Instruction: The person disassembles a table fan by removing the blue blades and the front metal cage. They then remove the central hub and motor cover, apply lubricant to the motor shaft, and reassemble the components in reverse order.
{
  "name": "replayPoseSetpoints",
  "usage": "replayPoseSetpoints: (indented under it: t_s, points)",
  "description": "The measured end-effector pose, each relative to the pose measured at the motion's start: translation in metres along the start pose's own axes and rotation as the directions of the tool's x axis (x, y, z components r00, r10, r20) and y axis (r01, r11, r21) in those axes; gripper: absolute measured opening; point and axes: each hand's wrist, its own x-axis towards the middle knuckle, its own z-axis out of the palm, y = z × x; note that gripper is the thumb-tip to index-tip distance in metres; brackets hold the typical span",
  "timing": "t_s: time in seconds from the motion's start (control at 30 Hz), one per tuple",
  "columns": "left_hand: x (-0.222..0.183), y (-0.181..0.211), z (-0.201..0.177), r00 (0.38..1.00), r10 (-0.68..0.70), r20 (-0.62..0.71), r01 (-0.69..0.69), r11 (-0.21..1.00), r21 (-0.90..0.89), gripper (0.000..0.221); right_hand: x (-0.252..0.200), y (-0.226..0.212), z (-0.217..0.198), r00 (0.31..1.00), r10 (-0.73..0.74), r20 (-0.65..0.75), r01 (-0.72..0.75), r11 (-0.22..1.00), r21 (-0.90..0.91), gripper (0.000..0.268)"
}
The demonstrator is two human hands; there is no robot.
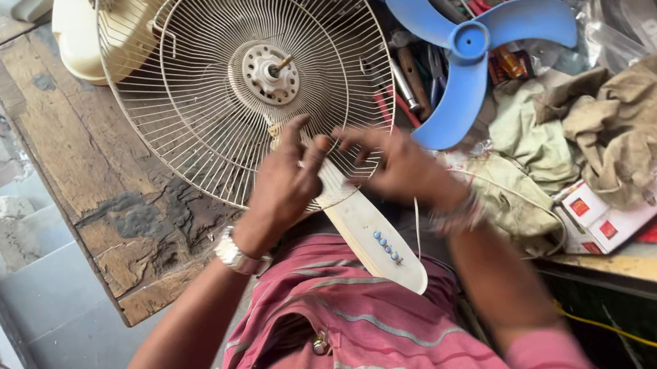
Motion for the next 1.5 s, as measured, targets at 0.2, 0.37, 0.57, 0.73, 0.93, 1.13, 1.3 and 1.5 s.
replayPoseSetpoints:
  t_s: [0.2,0.37,0.57,0.73,0.93,1.13,1.3,1.5]
  points:
    - [0.005,0.003,0.036,0.963,0.266,-0.048,-0.257,0.956,0.140,0.086,-0.029,-0.016,0.056,0.941,0.220,-0.258,-0.172,0.965,0.196,0.038]
    - [-0.011,0.010,0.011,0.956,0.271,0.111,-0.286,0.778,0.560,0.072,-0.019,0.046,0.000,0.856,0.264,-0.444,-0.318,0.947,-0.050,0.035]
    - [-0.034,0.006,-0.012,0.933,0.352,0.078,-0.313,0.683,0.660,0.034,0.004,0.107,-0.056,0.653,0.281,-0.704,-0.522,0.840,-0.149,0.054]
    - [-0.041,-0.007,-0.013,0.949,0.305,0.080,-0.285,0.719,0.634,0.031,0.002,0.077,0.001,0.746,0.194,-0.637,-0.318,0.944,-0.084,0.025]
    - [-0.048,-0.024,-0.015,0.963,0.204,0.176,-0.270,0.747,0.607,0.035,0.041,0.026,0.063,0.872,-0.097,-0.479,0.011,0.984,-0.179,0.027]
    - [-0.052,-0.023,-0.018,0.912,0.326,0.247,-0.409,0.720,0.560,0.040,0.136,0.028,0.070,0.925,-0.135,-0.355,0.065,0.977,-0.204,0.038]
    - [-0.049,-0.027,-0.018,0.920,0.226,0.319,-0.380,0.706,0.597,0.037,0.162,0.047,0.073,0.911,-0.306,-0.275,0.223,0.929,-0.294,0.038]
    - [-0.050,-0.034,-0.014,0.926,0.207,0.317,-0.361,0.731,0.579,0.039,0.159,0.042,0.068,0.900,-0.359,-0.247,0.219,0.862,-0.457,0.015]
